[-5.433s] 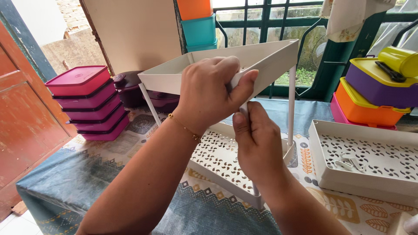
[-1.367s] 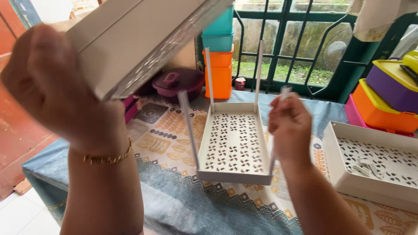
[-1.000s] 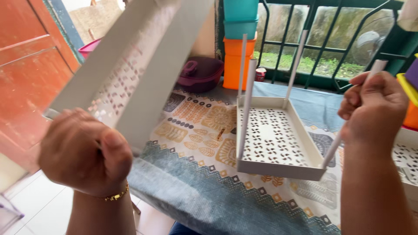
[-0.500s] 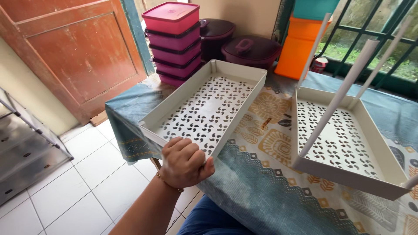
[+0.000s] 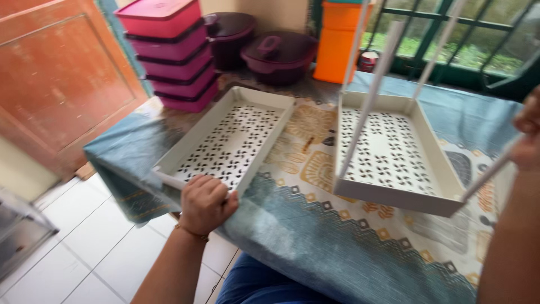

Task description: The person assembles white perforated plastic trays by inserting cylindrical rods into corner sockets. They handle multiple trays and rods, aligning and pressing the rods into place to form a stacked structure.

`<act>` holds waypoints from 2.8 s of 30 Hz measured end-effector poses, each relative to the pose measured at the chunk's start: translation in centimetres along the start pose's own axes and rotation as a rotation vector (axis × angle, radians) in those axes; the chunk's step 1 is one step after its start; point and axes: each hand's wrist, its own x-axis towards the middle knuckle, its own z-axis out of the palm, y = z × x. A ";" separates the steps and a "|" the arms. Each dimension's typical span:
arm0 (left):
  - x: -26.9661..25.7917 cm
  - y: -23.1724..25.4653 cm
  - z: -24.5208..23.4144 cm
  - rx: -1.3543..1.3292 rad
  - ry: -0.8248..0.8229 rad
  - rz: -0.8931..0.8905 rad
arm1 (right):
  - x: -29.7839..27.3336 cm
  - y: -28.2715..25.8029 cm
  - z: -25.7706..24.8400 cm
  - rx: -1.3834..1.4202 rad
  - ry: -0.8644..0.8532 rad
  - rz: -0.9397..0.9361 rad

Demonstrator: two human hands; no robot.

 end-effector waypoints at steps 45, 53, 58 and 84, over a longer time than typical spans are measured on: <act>14.6 17.5 18.4 -0.551 -0.757 0.229 | -3.8 -18.5 3.8 -0.661 -0.432 0.243; 14.6 17.5 18.2 -0.523 -0.793 0.231 | -3.8 -16.1 5.1 -0.954 -0.767 0.584; 14.9 17.4 18.1 -0.504 -0.837 0.215 | -7.7 -10.5 5.0 -0.286 -0.767 0.466; 14.1 18.5 18.1 -0.643 -0.838 0.269 | -13.7 -3.1 4.2 0.820 -0.626 0.503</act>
